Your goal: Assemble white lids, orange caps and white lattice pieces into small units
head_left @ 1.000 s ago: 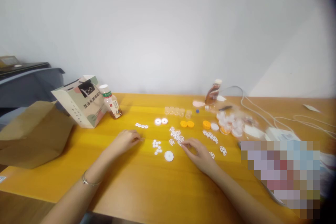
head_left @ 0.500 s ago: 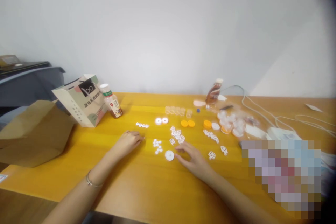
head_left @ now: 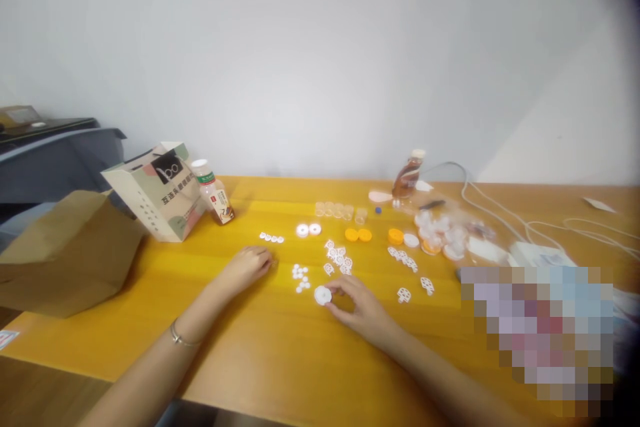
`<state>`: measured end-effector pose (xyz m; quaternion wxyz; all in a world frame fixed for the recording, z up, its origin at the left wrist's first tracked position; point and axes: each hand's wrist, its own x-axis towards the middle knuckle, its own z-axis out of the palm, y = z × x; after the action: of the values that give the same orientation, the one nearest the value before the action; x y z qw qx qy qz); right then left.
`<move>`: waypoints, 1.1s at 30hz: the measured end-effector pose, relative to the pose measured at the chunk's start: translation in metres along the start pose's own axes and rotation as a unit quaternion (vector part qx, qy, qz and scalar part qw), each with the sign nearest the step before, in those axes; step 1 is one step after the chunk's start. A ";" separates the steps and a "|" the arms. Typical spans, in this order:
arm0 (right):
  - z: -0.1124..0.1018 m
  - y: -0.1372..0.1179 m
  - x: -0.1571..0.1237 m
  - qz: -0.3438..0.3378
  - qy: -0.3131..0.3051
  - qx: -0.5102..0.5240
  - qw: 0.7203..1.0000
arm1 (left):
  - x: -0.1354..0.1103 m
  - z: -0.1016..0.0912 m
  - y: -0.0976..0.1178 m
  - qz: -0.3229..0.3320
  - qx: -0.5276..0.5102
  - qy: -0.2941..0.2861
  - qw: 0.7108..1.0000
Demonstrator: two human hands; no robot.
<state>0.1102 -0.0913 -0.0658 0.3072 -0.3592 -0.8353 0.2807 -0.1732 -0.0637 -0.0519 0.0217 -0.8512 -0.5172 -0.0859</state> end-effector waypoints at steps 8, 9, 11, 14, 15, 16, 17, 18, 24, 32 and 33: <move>-0.001 0.001 0.001 -0.006 0.010 -0.011 1.000 | 0.000 -0.003 -0.005 0.009 -0.059 0.048 0.997; -0.001 0.001 0.001 -0.007 0.010 -0.011 1.000 | -0.001 -0.005 -0.002 0.012 -0.086 0.056 0.995; 0.001 0.001 0.000 -0.009 0.011 -0.015 1.000 | -0.001 -0.009 0.009 0.024 -0.148 0.061 0.987; 0.004 0.001 0.000 -0.014 0.021 -0.025 0.999 | 0.002 -0.011 0.034 0.075 -0.236 0.034 0.968; 0.005 0.002 -0.001 -0.016 0.025 -0.027 0.999 | 0.004 -0.011 0.044 0.095 -0.255 0.023 0.962; 0.006 0.002 -0.001 -0.018 0.028 -0.028 0.999 | 0.008 -0.010 0.053 0.114 -0.268 0.009 0.957; 0.007 0.002 -0.001 -0.020 0.029 -0.027 0.999 | 0.011 -0.009 0.061 0.130 -0.272 -0.005 0.953; 0.008 0.002 0.000 -0.020 0.026 -0.027 0.999 | 0.015 -0.008 0.068 0.142 -0.270 -0.016 0.952; 0.006 -0.001 0.002 -0.019 -0.007 -0.022 1.000 | 0.032 -0.003 0.082 0.180 -0.245 -0.038 0.952; 0.010 0.002 0.002 -0.016 0.001 -0.013 1.000 | 0.033 0.005 0.081 0.201 -0.217 -0.025 0.955; 0.010 0.003 0.002 -0.017 -0.002 -0.009 1.000 | 0.033 0.006 0.081 0.204 -0.213 -0.021 0.955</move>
<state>0.1031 -0.0902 -0.0734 0.3072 -0.3473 -0.8442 0.2691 -0.0857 -0.0717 -0.0478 -0.1539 -0.9251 -0.3028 -0.1694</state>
